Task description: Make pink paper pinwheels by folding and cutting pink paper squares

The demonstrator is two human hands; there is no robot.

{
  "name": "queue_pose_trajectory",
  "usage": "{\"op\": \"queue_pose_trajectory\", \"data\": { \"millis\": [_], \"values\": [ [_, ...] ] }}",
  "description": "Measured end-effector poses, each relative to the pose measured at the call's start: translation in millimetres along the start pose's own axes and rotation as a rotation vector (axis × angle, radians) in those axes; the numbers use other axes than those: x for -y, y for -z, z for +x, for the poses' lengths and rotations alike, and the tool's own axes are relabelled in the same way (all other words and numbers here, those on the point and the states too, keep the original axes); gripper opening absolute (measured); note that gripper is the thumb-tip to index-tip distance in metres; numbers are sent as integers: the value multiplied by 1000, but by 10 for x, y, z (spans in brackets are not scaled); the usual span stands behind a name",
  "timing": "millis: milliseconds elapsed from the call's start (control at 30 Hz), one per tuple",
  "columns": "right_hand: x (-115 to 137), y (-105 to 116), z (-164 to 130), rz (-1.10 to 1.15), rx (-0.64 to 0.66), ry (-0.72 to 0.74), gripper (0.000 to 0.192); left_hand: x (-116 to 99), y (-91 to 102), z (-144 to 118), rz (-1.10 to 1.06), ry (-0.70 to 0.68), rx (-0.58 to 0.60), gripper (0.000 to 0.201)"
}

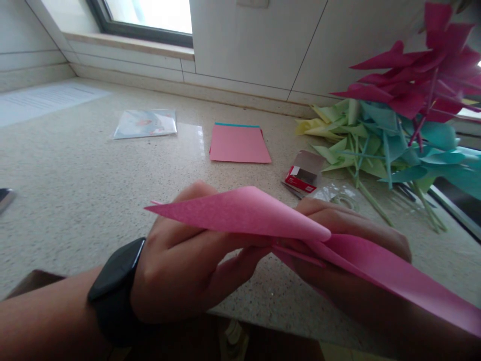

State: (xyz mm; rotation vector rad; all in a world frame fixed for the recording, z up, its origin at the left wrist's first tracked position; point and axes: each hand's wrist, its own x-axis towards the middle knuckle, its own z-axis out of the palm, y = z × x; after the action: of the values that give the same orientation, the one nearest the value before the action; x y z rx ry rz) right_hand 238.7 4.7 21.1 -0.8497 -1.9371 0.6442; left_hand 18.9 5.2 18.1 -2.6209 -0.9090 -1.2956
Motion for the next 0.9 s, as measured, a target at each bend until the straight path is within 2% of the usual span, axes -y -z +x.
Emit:
{"op": "queue_pose_trajectory", "data": {
  "millis": [167, 400, 700, 900],
  "values": [
    [-82, 15, 15, 65, 36, 85, 23, 18, 15, 19, -2, -9, 1, 11],
    [-58, 2, 0, 28, 10, 78, 22, -13, 4, -4, -23, 28, 4, 11],
    [-57, -22, -9, 90, 0, 90, 15, -7, 13, -18, -13, 21, 0, 11],
    [-94, -3, -22, 30, 6, 75, 24, 24, 11, -16, -14, 19, -4, 12]
  ]
}}
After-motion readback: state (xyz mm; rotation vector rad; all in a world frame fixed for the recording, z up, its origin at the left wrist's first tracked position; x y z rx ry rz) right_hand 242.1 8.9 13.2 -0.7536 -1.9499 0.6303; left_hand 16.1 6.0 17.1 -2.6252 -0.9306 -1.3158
